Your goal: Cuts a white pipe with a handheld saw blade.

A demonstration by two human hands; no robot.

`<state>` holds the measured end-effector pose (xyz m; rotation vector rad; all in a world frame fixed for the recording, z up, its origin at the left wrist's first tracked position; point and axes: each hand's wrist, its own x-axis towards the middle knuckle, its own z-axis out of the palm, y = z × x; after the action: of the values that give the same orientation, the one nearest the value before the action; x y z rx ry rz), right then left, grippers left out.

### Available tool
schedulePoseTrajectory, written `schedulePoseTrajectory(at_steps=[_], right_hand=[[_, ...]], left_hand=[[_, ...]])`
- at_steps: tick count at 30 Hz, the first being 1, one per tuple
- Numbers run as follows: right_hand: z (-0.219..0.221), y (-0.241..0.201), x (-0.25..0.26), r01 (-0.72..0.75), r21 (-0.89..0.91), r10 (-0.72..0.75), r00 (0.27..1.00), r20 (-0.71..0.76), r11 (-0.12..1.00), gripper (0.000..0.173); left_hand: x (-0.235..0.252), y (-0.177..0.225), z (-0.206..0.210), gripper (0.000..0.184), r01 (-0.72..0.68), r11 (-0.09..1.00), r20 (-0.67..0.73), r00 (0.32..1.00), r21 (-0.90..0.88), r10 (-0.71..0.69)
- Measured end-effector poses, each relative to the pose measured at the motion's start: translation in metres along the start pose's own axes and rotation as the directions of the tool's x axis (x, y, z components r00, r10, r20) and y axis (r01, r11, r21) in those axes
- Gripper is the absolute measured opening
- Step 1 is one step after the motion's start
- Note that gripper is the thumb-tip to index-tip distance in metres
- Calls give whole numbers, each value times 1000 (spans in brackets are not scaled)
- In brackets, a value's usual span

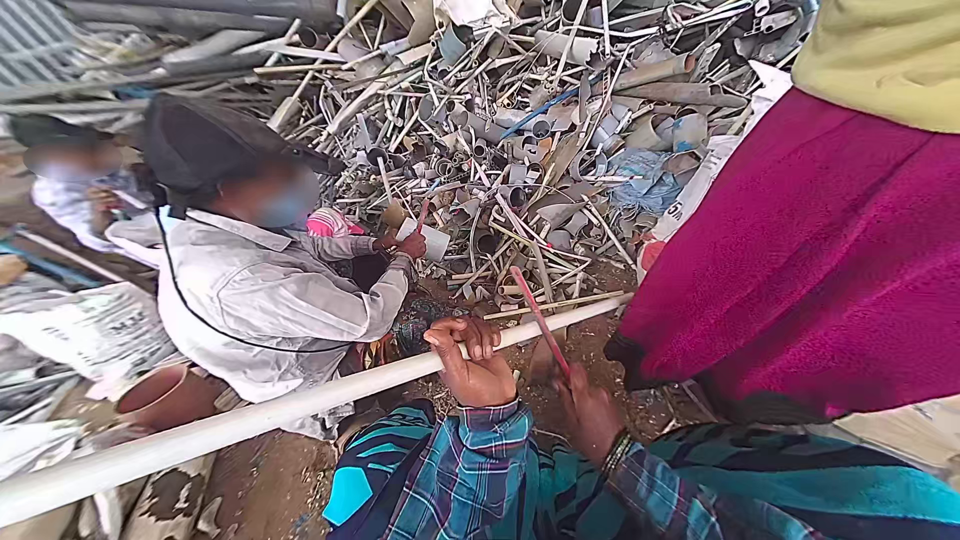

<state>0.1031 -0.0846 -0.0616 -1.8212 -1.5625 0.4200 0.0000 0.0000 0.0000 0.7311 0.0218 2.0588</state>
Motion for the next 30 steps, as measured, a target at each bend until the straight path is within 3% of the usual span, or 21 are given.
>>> schedulePoseTrajectory(at_steps=[3, 5, 7, 9, 12, 15, 19, 22, 24, 26, 28, 30], right_hand=[[-10, 35, 40, -325, 28, 317, 935, 156, 945, 46], [-10, 52, 54, -393, 1, 382, 895, 231, 920, 47], [-12, 30, 41, -318, -25, 312, 905, 291, 948, 48], [-11, -6, 10, -141, -9, 138, 947, 292, 990, 43], [0, -15, -14, 43, 31, -47, 991, 126, 999, 34], [7, 13, 5, -89, 52, 85, 993, 81, 995, 39], [2, 41, 39, -383, 108, 349, 904, 248, 917, 45], [-7, 10, 19, -298, 102, 251, 911, 326, 949, 43], [-10, -16, -6, -114, 47, 94, 944, 315, 992, 42], [-6, -20, -16, -28, 48, 16, 972, 233, 998, 39], [3, 1, -6, -58, 82, 49, 993, 104, 995, 37], [7, 31, 17, -235, 138, 222, 970, 99, 962, 41]], left_hand=[[5, -1, -6, 50, -45, 999, 21, 999, 16, 45], [4, -4, -9, 46, -75, 997, 43, 996, 35, 74], [0, -12, -10, 41, -73, 996, 46, 996, 54, 70], [-7, -21, -12, 38, -59, 995, 25, 998, 82, 57], [-11, -22, -7, 41, -32, 997, 1, 999, 76, 32], [-9, -17, -6, 48, 29, 997, -67, 997, 69, -24], [-5, -20, -12, 46, 13, 996, -46, 999, 94, -8], [-12, -26, -13, 39, -40, 992, 20, 999, 119, 37], [-18, -27, -9, 41, -50, 986, 5, 999, 157, 50], [-19, -23, -3, 43, -24, 988, -24, 999, 152, 28], [-16, -18, -2, 41, 12, 995, -39, 999, 99, -9], [-8, -13, -3, 45, 13, 997, -42, 999, 73, -10]])
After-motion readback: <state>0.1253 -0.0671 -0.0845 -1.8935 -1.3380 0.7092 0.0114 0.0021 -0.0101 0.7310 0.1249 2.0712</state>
